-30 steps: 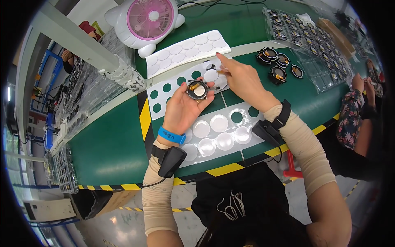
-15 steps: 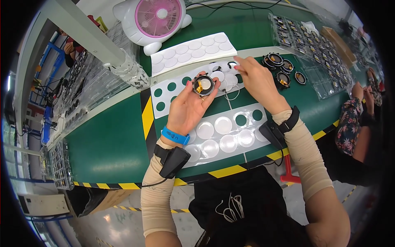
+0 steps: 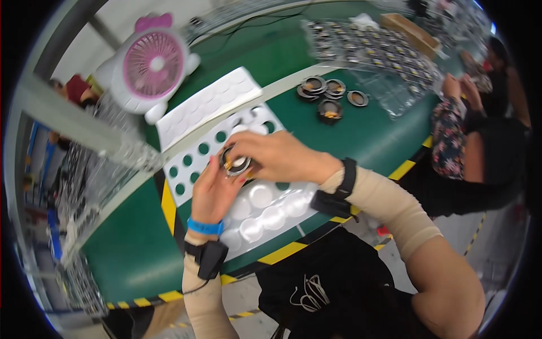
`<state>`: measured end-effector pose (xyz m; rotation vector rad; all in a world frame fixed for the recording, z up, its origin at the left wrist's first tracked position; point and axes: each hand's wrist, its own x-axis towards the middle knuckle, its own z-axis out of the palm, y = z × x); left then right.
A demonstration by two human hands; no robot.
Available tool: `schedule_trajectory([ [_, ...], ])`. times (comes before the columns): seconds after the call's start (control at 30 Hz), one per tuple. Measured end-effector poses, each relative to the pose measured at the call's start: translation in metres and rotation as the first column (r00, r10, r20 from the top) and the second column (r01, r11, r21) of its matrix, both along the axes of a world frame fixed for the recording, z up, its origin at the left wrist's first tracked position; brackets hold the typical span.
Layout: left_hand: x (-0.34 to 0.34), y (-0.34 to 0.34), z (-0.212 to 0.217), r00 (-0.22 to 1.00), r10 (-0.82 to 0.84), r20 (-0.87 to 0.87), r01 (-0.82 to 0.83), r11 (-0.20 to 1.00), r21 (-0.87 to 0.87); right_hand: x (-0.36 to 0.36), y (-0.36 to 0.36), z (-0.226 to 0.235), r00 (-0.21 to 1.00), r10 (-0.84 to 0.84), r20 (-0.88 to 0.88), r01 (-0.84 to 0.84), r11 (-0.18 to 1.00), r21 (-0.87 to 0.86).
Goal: The person picks up a watch component and uses tweezers to peel a white circular sticker from a sheet. They place the sticker onto the component, pressing it down by hand, and then use the tweezers to apply a second, smaller adhesive piece to the same part.
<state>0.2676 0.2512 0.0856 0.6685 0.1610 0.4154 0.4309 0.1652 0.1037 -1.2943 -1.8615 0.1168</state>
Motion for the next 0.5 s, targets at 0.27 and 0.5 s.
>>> schedule_trajectory([
  [0.27, -0.002, -0.007, 0.006, 0.995, -0.057, -0.079, 0.068, 0.988, 0.139, 0.015, -0.024, 0.008, 0.967, -0.256, -0.003, 0.255, 0.962, 0.097],
  [0.5, -0.003, -0.006, 0.004, 0.994, -0.014, -0.106, 0.040, 0.968, 0.248, 0.113, -0.072, 0.009, 0.548, -0.836, -0.026, 0.835, 0.548, -0.040],
])
